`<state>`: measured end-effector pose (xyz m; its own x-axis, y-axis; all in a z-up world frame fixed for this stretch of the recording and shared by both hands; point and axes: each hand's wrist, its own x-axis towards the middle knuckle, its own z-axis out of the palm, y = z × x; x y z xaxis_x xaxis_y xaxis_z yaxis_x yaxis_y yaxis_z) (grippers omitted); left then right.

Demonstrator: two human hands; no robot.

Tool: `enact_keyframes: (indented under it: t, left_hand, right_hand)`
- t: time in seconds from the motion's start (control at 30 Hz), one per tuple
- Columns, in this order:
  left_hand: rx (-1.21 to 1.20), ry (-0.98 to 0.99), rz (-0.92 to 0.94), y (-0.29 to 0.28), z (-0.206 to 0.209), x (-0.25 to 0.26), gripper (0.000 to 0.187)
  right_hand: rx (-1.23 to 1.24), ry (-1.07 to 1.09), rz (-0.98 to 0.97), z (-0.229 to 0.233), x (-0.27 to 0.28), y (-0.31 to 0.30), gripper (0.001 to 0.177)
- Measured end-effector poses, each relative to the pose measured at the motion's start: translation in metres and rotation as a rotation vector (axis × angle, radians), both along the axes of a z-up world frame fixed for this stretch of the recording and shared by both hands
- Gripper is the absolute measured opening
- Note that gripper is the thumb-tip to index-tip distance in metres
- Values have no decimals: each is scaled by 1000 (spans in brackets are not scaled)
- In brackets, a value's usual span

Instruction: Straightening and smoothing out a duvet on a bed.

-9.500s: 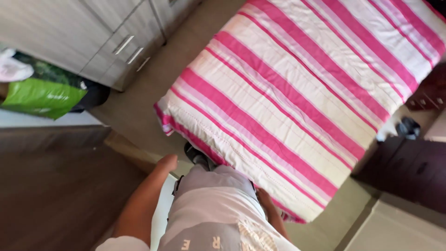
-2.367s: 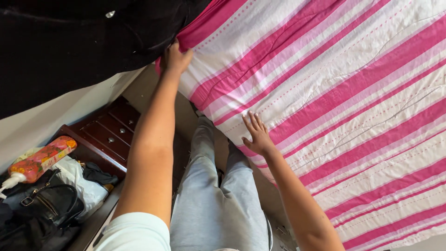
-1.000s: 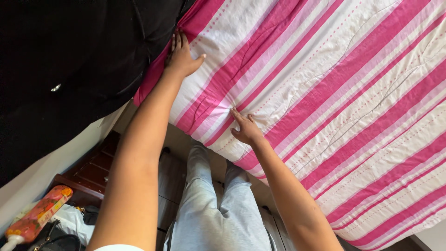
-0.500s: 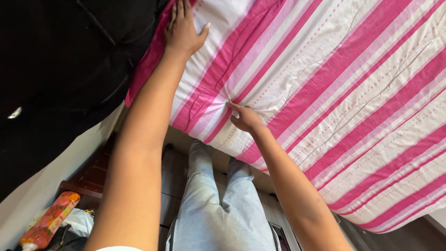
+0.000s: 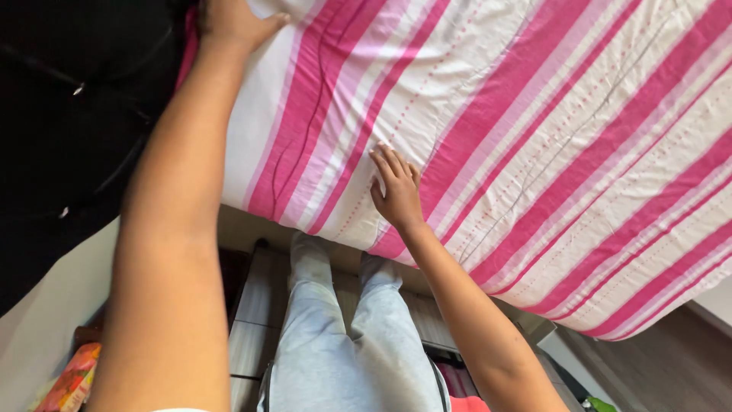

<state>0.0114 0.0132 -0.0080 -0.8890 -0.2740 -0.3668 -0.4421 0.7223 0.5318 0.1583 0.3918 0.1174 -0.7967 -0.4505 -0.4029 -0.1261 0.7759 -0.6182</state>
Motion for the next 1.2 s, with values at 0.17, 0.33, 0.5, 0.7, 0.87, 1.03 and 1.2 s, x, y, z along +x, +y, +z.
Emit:
enact_keyframes:
  t: [0.17, 0.33, 0.5, 0.7, 0.87, 1.03, 1.2]
  left_hand:
    - [-314, 118, -72, 7, 17, 52, 132]
    - [-256, 138, -209, -22, 44, 118, 114]
    - [-27, 62, -210, -50, 42, 164, 107]
    - [35, 49, -150, -22, 52, 188, 88]
    - [-457, -76, -16, 8, 69, 244, 92]
    - [-214, -48, 205, -14, 50, 275, 99]
    - [-67, -323, 519, -50, 13, 247, 107]
  right_hand:
    - [318, 200, -46, -14, 17, 26, 83]
    - [409, 209, 89, -39, 69, 59, 78]
    - [447, 151, 189, -32, 129, 101, 72]
    - [517, 66, -35, -22, 116, 139, 75]
    - [440, 328, -327, -29, 50, 155, 84]
    - [432, 80, -303, -34, -21, 150, 70]
    - [551, 91, -564, -80, -39, 120, 68]
